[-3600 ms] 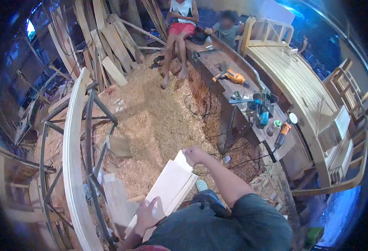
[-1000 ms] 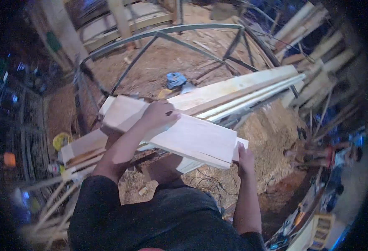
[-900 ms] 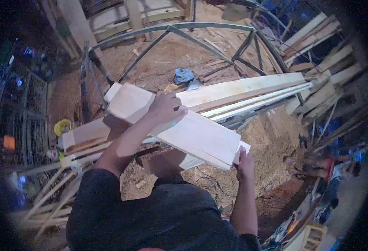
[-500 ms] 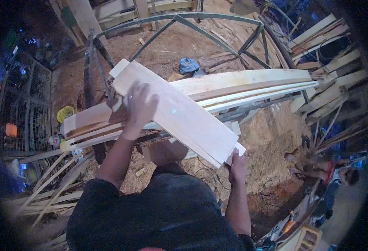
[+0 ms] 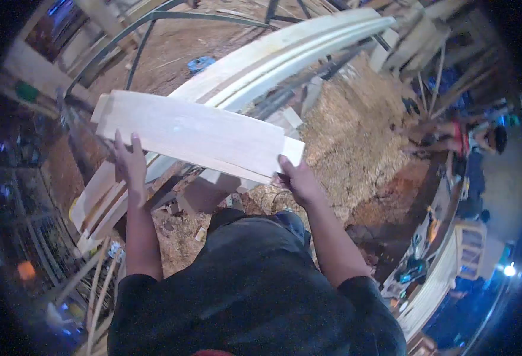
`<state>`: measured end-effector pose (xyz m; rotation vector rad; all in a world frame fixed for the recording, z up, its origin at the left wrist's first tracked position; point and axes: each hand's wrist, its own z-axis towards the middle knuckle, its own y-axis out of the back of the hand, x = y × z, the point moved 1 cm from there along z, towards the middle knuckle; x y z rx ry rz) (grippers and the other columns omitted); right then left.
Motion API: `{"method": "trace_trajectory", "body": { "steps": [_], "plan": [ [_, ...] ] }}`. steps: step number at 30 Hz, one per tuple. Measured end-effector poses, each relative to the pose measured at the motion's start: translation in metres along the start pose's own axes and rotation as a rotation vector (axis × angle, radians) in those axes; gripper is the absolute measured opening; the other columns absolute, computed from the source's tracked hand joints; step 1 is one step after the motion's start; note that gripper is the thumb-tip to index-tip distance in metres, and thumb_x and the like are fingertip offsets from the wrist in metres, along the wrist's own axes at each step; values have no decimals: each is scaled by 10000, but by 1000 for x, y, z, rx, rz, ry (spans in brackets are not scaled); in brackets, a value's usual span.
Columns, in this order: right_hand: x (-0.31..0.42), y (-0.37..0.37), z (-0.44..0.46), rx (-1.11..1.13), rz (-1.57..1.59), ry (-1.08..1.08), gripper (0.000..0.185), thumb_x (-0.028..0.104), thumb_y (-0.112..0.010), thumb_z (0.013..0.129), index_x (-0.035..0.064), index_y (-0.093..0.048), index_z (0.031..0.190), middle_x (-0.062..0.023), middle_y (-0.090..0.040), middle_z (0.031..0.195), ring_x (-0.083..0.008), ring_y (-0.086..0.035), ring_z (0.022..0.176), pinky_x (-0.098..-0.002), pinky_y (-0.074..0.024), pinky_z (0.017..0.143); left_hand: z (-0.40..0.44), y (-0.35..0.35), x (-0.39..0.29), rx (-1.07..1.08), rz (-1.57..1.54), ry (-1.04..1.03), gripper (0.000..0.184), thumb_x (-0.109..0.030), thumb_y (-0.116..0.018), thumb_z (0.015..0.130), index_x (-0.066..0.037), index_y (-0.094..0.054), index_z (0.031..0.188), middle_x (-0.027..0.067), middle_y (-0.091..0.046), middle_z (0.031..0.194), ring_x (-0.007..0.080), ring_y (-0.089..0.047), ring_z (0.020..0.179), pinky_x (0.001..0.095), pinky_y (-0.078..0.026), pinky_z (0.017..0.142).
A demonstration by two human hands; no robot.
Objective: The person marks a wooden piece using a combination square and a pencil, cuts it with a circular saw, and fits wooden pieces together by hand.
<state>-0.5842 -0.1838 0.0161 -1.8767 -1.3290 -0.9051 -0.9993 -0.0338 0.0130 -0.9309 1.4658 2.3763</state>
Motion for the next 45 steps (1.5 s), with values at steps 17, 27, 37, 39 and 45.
{"method": "trace_trajectory", "body": {
  "steps": [17,27,37,39,45],
  "plan": [
    [-51,146,-17,531,-194,-101,363,160,-701,935,13,-570,1239,-87,-733,942,-146,-694,756,-281,-557,677,-241,-57,-144,618,-1239,870,755,-551,-632,947,-133,-376,1521,106,-442,1483,321,-474,1323,482,-366,1139],
    [-57,235,-19,441,-391,-77,219,90,-626,971,-12,-592,1163,-132,-727,903,-151,-674,691,-273,-529,591,-275,-88,-196,311,-1293,1010,477,-410,-794,858,-176,-587,1220,16,-567,1114,151,-552,926,250,-497,734],
    [-77,255,-15,416,-594,-219,260,179,-653,993,0,-579,1167,-166,-729,969,-169,-684,708,-257,-524,606,-340,-85,-191,499,-1531,792,531,-355,-718,925,-73,-545,1341,102,-614,1249,264,-595,1091,385,-479,965],
    [-64,227,-14,525,-712,-203,282,206,-657,991,14,-576,1180,-165,-729,993,-174,-692,747,-272,-532,633,-343,-105,-190,444,-1590,773,407,-298,-670,978,-83,-574,1309,78,-635,1214,232,-623,1053,366,-526,896],
    [-19,148,21,735,-605,-44,444,312,-631,998,103,-496,1365,-125,-672,1225,-217,-675,952,-337,-532,795,-346,-116,-179,170,-1516,664,214,-239,-629,1009,-55,-670,1112,48,-689,874,124,-631,680,286,-500,537]
  ]
}}
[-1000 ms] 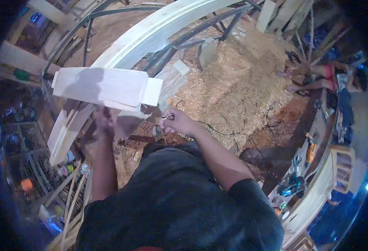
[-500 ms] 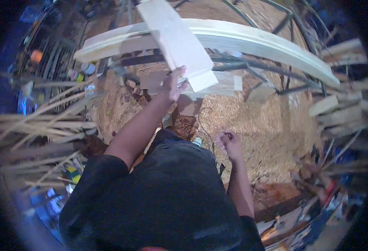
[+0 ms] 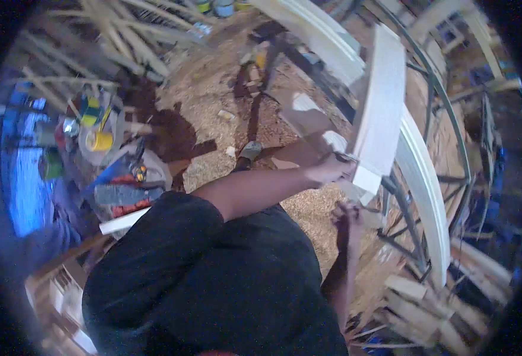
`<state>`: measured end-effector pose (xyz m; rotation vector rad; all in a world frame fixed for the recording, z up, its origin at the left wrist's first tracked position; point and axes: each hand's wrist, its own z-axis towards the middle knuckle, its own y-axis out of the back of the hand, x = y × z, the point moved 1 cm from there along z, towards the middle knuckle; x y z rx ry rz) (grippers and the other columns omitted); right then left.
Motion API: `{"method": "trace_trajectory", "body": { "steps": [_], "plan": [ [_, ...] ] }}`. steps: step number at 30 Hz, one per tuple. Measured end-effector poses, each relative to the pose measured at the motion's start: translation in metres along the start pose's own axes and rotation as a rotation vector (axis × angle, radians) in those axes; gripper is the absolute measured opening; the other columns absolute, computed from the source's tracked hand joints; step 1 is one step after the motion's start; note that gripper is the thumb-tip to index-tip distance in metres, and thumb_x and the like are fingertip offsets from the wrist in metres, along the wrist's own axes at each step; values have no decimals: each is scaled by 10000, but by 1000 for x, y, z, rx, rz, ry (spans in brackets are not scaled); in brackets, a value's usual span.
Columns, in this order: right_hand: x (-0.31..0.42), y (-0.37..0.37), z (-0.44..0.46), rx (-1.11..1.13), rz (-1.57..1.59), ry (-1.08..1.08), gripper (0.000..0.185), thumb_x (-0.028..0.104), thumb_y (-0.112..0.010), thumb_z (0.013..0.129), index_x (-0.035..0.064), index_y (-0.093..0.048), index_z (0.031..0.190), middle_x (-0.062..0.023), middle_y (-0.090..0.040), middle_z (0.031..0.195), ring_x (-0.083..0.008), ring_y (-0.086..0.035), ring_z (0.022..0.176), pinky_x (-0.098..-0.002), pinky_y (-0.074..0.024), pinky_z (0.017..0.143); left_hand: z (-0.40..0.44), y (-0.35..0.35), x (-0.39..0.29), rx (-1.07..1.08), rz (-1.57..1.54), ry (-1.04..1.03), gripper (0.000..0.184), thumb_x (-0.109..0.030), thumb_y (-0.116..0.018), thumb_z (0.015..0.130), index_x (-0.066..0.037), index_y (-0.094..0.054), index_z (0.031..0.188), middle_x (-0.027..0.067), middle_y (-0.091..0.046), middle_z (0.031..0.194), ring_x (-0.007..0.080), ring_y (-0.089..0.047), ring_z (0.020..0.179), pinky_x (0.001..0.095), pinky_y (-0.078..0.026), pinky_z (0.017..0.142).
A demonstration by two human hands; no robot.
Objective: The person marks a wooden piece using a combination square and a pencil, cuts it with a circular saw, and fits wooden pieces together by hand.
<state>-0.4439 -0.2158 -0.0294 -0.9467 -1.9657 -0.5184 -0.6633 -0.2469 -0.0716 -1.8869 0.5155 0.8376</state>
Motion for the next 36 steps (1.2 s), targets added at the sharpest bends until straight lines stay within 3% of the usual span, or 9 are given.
{"method": "trace_trajectory", "body": {
  "steps": [8,12,14,21,28,31,32,33,36],
  "plan": [
    [72,-17,61,-20,192,74,472,447,-623,1003,75,-571,1288,-33,-634,1121,-162,-580,938,-286,-457,769,-17,6,-11,-256,378,-119,203,-206,-706,920,-17,-737,852,51,-682,697,132,-621,610,327,-496,546],
    [59,-10,73,-89,153,33,442,432,-632,1000,66,-581,1243,-43,-629,1033,-164,-542,823,-294,-428,716,12,63,40,14,506,-194,250,-256,-712,890,-11,-737,849,104,-696,695,209,-662,624,397,-531,619],
    [58,-7,70,-46,167,51,459,449,-630,996,60,-583,1234,-54,-630,1020,-173,-540,799,-302,-425,711,-41,96,16,-64,1079,-128,310,-301,-748,843,-16,-721,960,140,-706,821,261,-671,731,417,-540,700],
    [63,-21,54,-56,344,30,648,610,-513,999,48,-537,1320,-105,-648,1051,-206,-594,818,-302,-476,684,-210,252,37,-607,1122,485,739,-383,-823,728,-34,-588,1336,241,-654,1269,382,-630,1190,450,-513,1003],
    [25,7,67,65,524,-57,768,697,-384,999,31,-496,1364,-200,-642,1122,-229,-620,880,-339,-523,675,-344,290,70,-1104,925,409,531,-311,-794,713,-34,-699,1156,247,-718,1063,372,-709,1006,449,-566,890],
    [-20,19,65,-91,176,-196,721,663,-386,1012,37,-498,1350,-187,-660,1074,-227,-624,814,-324,-526,681,-367,431,171,-1373,830,441,438,-361,-723,778,-54,-720,1091,220,-731,1029,369,-715,975,444,-571,875],
    [-57,59,80,98,7,-219,569,554,-495,1019,46,-562,1268,-145,-694,941,-214,-645,742,-325,-531,676,-378,344,56,-1508,919,661,438,-370,-700,811,-58,-702,1118,200,-736,1029,365,-714,985,424,-568,884],
    [-84,78,76,161,-310,-218,517,514,-541,1009,48,-585,1227,-130,-699,903,-208,-651,719,-326,-531,662,-404,439,134,-1608,861,499,473,-395,-692,844,-71,-675,1188,186,-727,1096,343,-701,1039,398,-555,921],
    [-136,95,29,170,-909,-365,372,384,-650,984,40,-638,1124,-91,-702,812,-187,-660,645,-330,-530,593,-444,498,86,-1517,939,488,509,-410,-688,869,-57,-655,1235,169,-700,1164,305,-671,1087,380,-540,912]
  ]
}}
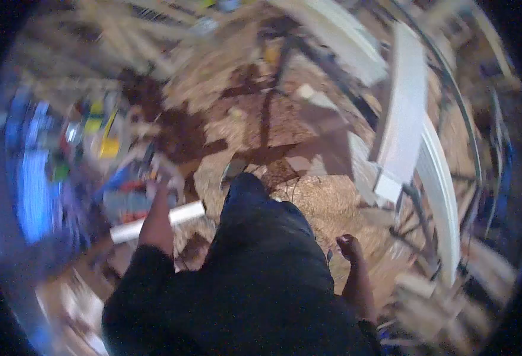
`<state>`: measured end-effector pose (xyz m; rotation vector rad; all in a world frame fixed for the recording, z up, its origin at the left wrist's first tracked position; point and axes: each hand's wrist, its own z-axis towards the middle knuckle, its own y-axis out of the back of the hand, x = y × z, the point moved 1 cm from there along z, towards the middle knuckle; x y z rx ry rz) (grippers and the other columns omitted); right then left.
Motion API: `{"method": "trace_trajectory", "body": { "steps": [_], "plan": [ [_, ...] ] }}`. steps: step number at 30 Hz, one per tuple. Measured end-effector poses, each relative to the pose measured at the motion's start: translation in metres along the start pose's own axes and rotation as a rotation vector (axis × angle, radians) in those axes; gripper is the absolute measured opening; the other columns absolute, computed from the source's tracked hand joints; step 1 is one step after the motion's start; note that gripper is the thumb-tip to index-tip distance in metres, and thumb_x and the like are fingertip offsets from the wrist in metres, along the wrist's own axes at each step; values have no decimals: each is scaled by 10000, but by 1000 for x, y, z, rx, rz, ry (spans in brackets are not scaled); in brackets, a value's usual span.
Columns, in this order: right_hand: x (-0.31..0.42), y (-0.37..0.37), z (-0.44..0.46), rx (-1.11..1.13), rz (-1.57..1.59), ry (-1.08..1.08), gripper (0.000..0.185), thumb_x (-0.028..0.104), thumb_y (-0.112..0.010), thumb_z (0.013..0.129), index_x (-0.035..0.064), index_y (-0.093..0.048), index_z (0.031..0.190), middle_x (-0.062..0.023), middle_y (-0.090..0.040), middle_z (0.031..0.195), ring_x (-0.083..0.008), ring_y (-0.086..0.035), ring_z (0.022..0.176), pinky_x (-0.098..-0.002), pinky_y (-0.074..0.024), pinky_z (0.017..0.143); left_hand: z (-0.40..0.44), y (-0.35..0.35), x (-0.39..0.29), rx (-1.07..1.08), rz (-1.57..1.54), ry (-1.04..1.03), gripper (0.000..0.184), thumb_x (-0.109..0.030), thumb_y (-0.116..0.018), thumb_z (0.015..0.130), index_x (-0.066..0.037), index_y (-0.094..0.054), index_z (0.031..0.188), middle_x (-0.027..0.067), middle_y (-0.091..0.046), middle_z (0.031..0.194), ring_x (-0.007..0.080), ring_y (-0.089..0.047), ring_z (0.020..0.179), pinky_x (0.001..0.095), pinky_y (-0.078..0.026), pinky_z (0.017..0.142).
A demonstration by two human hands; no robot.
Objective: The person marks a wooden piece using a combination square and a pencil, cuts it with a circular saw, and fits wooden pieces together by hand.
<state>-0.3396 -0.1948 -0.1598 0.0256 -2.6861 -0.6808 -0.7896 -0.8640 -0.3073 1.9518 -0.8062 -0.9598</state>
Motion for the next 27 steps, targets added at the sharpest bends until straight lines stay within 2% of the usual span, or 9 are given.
{"method": "trace_trajectory", "body": {
  "steps": [2,7,12,19,21,22,23,24,27],
  "plan": [
    [5,-23,-42,35,79,-270,290,283,-686,975,15,-650,1081,-76,-688,786,-167,-652,592,-333,-528,509,46,28,-16,24,72,-56,498,-407,-691,869,-65,-657,1229,159,-697,1148,297,-667,1065,378,-535,905],
    [-14,-71,-58,-238,-68,-183,413,360,-708,938,-20,-671,1096,-119,-743,837,-204,-709,739,-379,-577,679,118,48,-60,153,206,-195,470,-400,-701,868,-84,-662,1213,133,-690,1107,277,-657,1011,375,-524,889],
    [112,-91,-121,-373,-102,-147,463,476,-659,940,73,-694,1165,-170,-743,1081,-353,-708,986,-439,-555,861,125,35,-83,480,279,-415,442,-393,-710,867,-103,-668,1198,107,-684,1067,257,-647,956,371,-513,873],
    [156,-136,-175,-446,209,-93,504,460,-646,935,72,-657,1256,-201,-723,1138,-371,-695,1036,-455,-541,889,-15,87,-227,1512,471,-539,404,-384,-722,866,-130,-675,1176,70,-674,1010,229,-633,879,366,-497,851],
    [156,-163,-167,-536,253,41,504,410,-676,902,47,-653,1251,-203,-723,1130,-393,-691,1015,-475,-538,882,-36,51,-275,1584,515,-223,367,-377,-732,861,-149,-683,1144,50,-663,965,206,-620,847,366,-489,849],
    [172,-164,-175,-511,192,33,525,358,-704,851,29,-645,1255,-210,-724,1087,-408,-685,1000,-487,-538,866,-67,32,-308,1307,791,-278,220,-316,-724,875,-139,-673,995,16,-627,874,162,-615,797,334,-501,746],
    [157,-193,-139,-647,189,173,512,325,-715,822,30,-651,1236,-204,-720,1049,-411,-683,967,-504,-539,837,-89,11,-329,1388,742,-303,196,-301,-711,886,-130,-658,966,11,-614,842,153,-602,757,321,-492,702],
    [199,-169,-192,-467,285,80,519,314,-722,805,46,-642,1241,-213,-702,1078,-415,-665,1010,-499,-531,872,-112,-16,-348,1470,696,-318,178,-286,-699,897,-121,-644,936,6,-601,810,144,-590,717,307,-484,657],
    [197,-205,-174,-989,219,419,541,267,-748,760,143,-627,1272,-158,-700,1129,-400,-662,1029,-505,-534,864,-204,-98,-393,1722,976,-881,164,-254,-657,934,-93,-633,918,-5,-581,744,120,-554,605,271,-457,542]
  ]
}}
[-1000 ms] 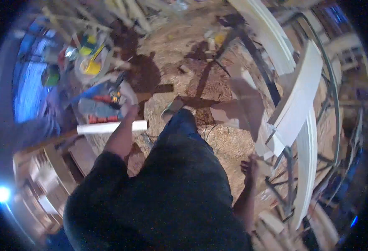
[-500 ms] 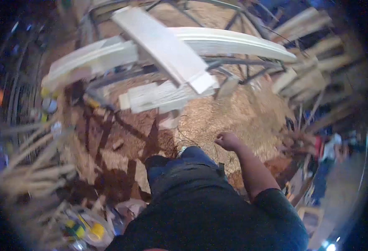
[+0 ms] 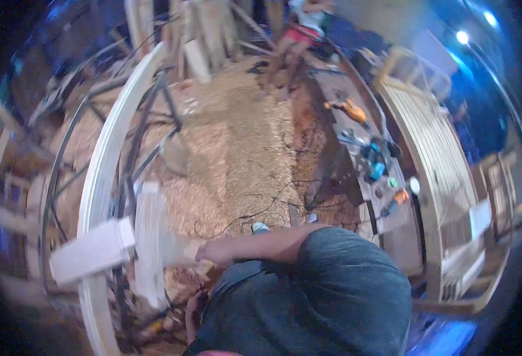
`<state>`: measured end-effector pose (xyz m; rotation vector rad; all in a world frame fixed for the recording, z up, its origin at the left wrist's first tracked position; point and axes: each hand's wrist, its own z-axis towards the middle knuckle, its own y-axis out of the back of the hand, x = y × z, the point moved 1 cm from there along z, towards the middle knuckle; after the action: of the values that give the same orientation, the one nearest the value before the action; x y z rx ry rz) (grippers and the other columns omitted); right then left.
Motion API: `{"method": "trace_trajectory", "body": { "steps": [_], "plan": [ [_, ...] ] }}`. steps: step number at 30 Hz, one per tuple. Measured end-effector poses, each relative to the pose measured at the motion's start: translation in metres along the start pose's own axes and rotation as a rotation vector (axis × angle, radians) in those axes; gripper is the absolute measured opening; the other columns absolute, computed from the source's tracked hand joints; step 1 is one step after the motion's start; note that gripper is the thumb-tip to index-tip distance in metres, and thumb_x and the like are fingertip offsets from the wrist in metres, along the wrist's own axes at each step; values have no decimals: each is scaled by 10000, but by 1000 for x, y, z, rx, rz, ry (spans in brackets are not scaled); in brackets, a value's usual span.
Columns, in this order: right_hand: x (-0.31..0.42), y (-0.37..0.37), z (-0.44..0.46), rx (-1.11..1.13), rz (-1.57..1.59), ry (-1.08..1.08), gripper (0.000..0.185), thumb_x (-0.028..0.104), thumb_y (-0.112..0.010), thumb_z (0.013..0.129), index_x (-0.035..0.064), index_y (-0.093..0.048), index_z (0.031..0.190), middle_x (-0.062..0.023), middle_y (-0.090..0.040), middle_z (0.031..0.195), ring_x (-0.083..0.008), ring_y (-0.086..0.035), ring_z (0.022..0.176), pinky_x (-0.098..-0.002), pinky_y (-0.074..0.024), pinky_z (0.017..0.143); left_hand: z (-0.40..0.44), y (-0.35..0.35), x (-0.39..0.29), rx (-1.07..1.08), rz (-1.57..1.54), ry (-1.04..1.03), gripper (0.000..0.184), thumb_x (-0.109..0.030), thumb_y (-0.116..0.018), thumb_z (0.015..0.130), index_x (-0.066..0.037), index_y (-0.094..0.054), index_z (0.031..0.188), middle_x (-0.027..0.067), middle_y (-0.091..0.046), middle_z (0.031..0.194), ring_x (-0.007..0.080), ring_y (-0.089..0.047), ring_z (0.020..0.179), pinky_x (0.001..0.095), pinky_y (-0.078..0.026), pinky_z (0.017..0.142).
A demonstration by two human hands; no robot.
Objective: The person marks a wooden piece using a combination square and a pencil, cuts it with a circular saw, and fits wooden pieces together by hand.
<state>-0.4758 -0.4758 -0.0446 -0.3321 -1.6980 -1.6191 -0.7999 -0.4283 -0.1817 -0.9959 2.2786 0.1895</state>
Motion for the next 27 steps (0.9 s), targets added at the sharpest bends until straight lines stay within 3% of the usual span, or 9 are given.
{"method": "trace_trajectory", "body": {
  "steps": [2,3,6,8,12,14,16,24,27],
  "plan": [
    [-6,11,-15,-197,-24,65,519,229,-756,732,159,-649,1235,-131,-707,1106,-391,-672,998,-511,-538,840,0,-57,-125,92,424,-114,187,-266,-649,946,-80,-647,946,5,-596,750,104,-563,617,277,-473,556],
    [-10,24,-23,-286,-41,100,511,210,-760,717,167,-660,1216,-117,-710,1094,-387,-678,983,-514,-539,828,10,-84,-160,142,378,-100,209,-281,-644,955,-72,-654,967,11,-609,771,101,-575,635,274,-478,566],
    [-25,90,-48,138,-44,-322,457,203,-788,697,154,-682,1139,-130,-710,1071,-390,-675,989,-511,-536,834,35,-159,-227,270,260,-73,292,-333,-618,985,-47,-664,1020,24,-633,807,108,-590,661,265,-477,574],
    [-65,100,-75,-23,70,-517,373,273,-794,739,140,-689,1071,-153,-713,1031,-397,-677,981,-515,-532,812,52,-200,-259,333,243,-103,362,-381,-586,1010,-26,-654,1040,25,-631,797,129,-573,641,254,-455,548],
    [-115,139,-161,-301,187,-946,373,354,-767,812,152,-693,1116,-163,-721,1045,-392,-684,996,-528,-530,811,122,-214,-267,222,278,-112,417,-451,-575,1019,-64,-660,1149,18,-623,840,143,-644,747,293,-527,663],
    [-155,131,-206,-212,123,-1182,546,549,-687,849,141,-648,1211,-170,-716,1100,-397,-683,1009,-518,-538,802,146,-200,-258,152,414,-118,401,-434,-584,1009,-63,-665,1136,26,-632,844,148,-649,750,298,-529,668],
    [-206,96,-251,-179,106,-1376,551,540,-685,837,165,-657,1240,-162,-718,1120,-392,-678,1050,-560,-518,855,161,-174,-238,92,597,-93,385,-418,-593,999,-61,-670,1124,33,-640,847,153,-653,753,303,-532,672],
    [-211,131,-333,143,140,-1670,590,489,-702,833,147,-646,1311,-164,-709,1189,-355,-685,1085,-445,-537,912,186,-136,-219,124,1117,50,323,-350,-629,959,-56,-691,1076,64,-674,861,173,-672,766,322,-542,691],
    [-247,113,-339,-175,302,-1672,617,484,-724,829,131,-629,1327,-162,-707,1194,-302,-679,1105,-434,-531,900,209,-149,-237,209,1211,-18,299,-325,-642,945,-54,-699,1058,75,-687,867,180,-678,771,330,-546,698]
  ]
}}
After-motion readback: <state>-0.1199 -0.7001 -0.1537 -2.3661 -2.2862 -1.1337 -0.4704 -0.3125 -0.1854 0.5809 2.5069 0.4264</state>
